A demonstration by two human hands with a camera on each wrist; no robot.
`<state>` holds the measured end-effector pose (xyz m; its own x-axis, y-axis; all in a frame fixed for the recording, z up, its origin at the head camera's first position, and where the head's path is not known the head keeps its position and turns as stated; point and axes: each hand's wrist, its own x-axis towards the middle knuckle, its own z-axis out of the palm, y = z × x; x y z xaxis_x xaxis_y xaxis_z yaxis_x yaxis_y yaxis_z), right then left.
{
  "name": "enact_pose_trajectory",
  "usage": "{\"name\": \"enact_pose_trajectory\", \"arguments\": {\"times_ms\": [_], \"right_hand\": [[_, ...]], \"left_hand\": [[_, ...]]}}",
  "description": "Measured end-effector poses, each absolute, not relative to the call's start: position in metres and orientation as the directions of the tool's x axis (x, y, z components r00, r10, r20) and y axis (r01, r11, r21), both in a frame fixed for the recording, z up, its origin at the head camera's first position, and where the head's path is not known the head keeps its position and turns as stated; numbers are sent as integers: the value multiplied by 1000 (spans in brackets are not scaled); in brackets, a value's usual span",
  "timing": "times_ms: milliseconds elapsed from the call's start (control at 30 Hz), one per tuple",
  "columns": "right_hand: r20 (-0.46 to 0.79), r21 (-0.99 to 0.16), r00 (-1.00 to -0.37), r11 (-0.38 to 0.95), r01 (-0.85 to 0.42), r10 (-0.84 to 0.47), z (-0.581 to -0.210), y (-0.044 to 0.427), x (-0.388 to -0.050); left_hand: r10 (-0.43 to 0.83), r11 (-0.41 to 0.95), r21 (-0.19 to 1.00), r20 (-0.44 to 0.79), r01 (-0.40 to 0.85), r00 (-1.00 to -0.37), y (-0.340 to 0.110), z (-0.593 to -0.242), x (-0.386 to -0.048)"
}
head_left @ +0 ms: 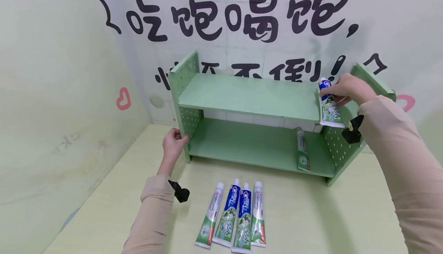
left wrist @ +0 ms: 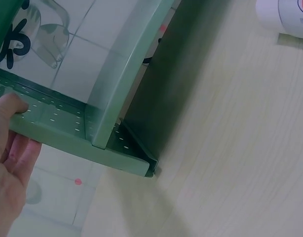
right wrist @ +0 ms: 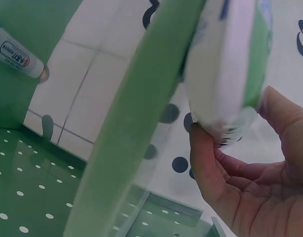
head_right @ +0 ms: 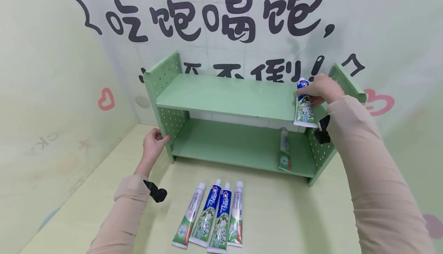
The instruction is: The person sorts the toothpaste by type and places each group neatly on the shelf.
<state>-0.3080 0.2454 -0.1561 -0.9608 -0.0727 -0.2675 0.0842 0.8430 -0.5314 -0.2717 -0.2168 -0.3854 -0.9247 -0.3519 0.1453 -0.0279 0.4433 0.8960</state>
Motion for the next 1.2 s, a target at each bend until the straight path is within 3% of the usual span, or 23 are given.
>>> {"name": "enact_pose_trajectory", "arguments": {"times_ms": [467, 867, 1200], "right_hand": [[-319, -423, -947, 899, 111, -34, -169, 255, -312], [-255, -485, -963, 873, 47, -90, -140, 245, -302], [-255, -502, -959, 864, 25, -120, -138, 244, -296]], "left_hand": [[-332, 458, 888, 131, -38, -934, -212, -394, -263], [-339, 435, 900, 123, -40, -933, -220, -385, -268], [-335, 436, 899, 118, -43, -935, -217, -384, -272]]}}
